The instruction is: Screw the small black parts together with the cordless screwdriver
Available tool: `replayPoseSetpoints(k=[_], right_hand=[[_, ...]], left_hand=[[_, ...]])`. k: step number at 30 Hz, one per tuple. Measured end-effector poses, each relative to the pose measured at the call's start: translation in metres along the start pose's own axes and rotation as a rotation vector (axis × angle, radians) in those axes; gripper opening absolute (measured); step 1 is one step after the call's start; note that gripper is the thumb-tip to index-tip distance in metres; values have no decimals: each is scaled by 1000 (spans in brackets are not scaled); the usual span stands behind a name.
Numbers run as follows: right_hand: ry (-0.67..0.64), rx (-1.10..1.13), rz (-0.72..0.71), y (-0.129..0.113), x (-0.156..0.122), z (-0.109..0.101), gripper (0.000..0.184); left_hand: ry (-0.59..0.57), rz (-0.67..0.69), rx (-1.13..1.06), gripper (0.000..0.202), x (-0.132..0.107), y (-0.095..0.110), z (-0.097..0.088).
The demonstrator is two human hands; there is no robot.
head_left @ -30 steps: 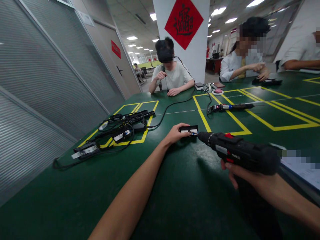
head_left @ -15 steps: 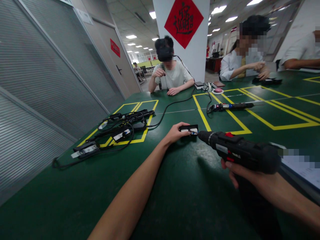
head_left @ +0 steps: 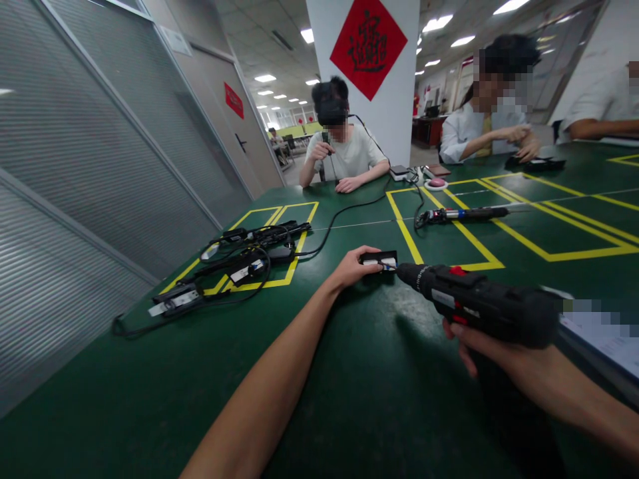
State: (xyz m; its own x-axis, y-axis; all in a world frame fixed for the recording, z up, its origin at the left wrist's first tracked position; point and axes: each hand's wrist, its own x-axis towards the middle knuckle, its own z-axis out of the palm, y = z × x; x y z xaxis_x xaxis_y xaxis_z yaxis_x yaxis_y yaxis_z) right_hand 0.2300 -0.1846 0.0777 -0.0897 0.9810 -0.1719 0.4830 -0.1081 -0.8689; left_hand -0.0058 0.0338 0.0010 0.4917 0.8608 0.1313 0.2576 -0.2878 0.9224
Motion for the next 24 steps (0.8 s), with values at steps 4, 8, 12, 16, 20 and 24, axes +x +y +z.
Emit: replayPoseSetpoints(k=[4, 8, 12, 16, 20, 24], right_hand=[[-15, -15, 8, 2, 1, 0, 45], [2, -59, 6, 6, 1, 0, 49], [21, -86, 9, 3, 0, 0, 48], [25, -92, 12, -3, -1, 0, 48], [25, -96, 2, -3, -1, 0, 45], [25, -98, -15, -2, -1, -1, 48]], left_hand=[[11, 3, 16, 51, -2, 2, 0], [10, 6, 25, 51, -2, 4, 0], [7, 5, 16, 53, -2, 4, 0], [8, 21, 14, 52, -1, 1, 0], [11, 17, 17, 52, 0, 0, 1], [9, -6, 19, 53, 0, 0, 1]])
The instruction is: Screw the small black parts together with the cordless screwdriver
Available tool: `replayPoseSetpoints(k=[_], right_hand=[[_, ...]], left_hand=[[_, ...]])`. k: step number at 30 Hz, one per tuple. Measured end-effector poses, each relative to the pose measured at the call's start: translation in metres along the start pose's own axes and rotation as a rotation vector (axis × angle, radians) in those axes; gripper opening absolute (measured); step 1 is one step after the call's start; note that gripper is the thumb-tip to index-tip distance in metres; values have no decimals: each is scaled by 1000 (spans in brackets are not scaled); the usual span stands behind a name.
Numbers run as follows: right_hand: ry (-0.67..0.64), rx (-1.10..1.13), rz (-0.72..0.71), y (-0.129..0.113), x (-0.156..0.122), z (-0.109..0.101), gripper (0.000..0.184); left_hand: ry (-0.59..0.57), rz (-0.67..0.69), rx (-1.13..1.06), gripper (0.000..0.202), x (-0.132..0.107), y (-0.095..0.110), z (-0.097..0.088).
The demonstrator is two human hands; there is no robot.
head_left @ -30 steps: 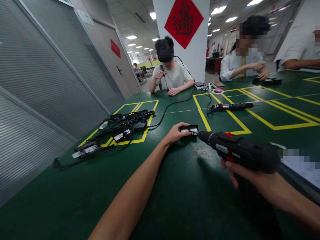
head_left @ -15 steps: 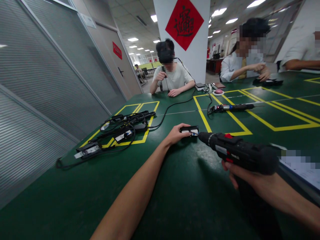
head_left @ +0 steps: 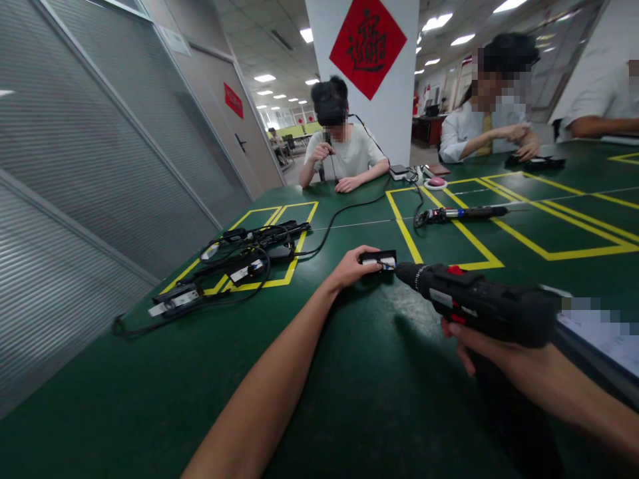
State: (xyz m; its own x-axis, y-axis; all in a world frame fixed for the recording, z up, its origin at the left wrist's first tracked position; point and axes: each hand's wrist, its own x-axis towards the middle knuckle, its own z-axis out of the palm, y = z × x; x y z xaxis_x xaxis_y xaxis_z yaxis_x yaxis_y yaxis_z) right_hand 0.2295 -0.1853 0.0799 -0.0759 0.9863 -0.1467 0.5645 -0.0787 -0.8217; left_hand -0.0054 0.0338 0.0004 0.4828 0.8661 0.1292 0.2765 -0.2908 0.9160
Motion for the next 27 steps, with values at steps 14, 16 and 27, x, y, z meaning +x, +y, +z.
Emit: replayPoseSetpoints(k=[14, 16, 27], right_hand=[[-23, 41, 26, 0, 0, -1, 45], [-24, 48, 26, 0, 0, 0, 47], [-2, 34, -9, 2, 2, 0, 45]], left_hand=[[1, 25, -20, 52, 2, -6, -1], [3, 24, -18, 52, 2, -6, -1], [-2, -3, -5, 53, 0, 0, -1]])
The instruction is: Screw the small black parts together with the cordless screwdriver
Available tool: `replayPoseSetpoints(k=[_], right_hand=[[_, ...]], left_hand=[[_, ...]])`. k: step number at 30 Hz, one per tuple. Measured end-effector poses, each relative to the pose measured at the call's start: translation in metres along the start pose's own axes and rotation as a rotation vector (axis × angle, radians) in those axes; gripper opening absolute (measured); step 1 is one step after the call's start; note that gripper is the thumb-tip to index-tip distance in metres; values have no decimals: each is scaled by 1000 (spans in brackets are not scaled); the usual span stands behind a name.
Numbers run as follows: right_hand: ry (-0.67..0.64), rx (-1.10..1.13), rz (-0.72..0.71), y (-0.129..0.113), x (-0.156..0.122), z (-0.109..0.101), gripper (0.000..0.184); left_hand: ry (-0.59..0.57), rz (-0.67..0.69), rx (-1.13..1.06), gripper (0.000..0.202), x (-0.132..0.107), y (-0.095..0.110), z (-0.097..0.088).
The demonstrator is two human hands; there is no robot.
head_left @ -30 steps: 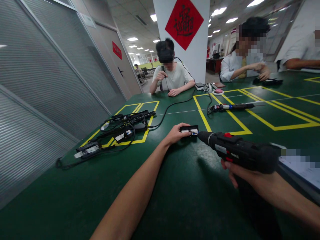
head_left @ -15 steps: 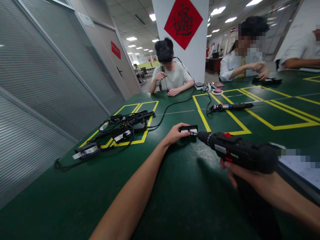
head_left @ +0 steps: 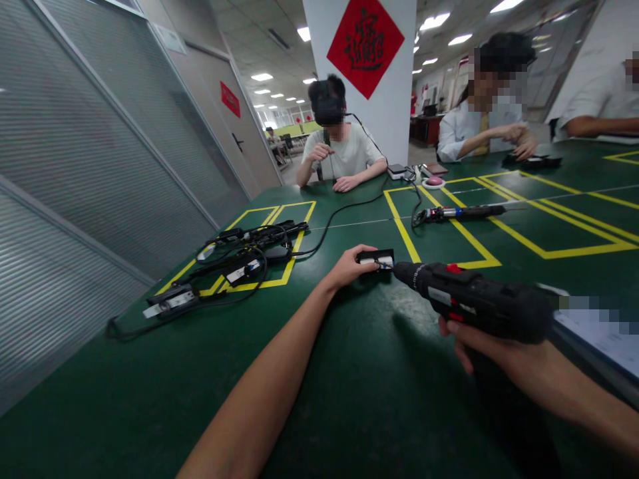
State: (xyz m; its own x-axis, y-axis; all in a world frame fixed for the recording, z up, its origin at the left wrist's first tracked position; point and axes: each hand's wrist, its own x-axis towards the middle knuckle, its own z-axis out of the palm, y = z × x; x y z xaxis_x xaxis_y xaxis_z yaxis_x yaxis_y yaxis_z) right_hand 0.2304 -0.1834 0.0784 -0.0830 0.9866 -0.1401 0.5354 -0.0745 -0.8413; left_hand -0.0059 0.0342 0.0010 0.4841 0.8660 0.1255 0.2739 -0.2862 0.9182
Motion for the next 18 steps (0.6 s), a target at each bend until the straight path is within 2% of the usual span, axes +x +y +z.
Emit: replayPoseSetpoints(k=[4, 9, 14, 18], right_hand=[[3, 25, -16, -3, -1, 0, 42], [-20, 48, 30, -1, -3, 0, 42], [6, 64, -1, 3, -2, 3, 43], [15, 116, 15, 0, -5, 4, 36]], left_hand=[[-4, 7, -2, 53, 1, -2, 0], [-7, 4, -2, 54, 1, -2, 0], [10, 8, 18, 53, 0, -2, 0], [13, 8, 8, 53, 1, -4, 0]])
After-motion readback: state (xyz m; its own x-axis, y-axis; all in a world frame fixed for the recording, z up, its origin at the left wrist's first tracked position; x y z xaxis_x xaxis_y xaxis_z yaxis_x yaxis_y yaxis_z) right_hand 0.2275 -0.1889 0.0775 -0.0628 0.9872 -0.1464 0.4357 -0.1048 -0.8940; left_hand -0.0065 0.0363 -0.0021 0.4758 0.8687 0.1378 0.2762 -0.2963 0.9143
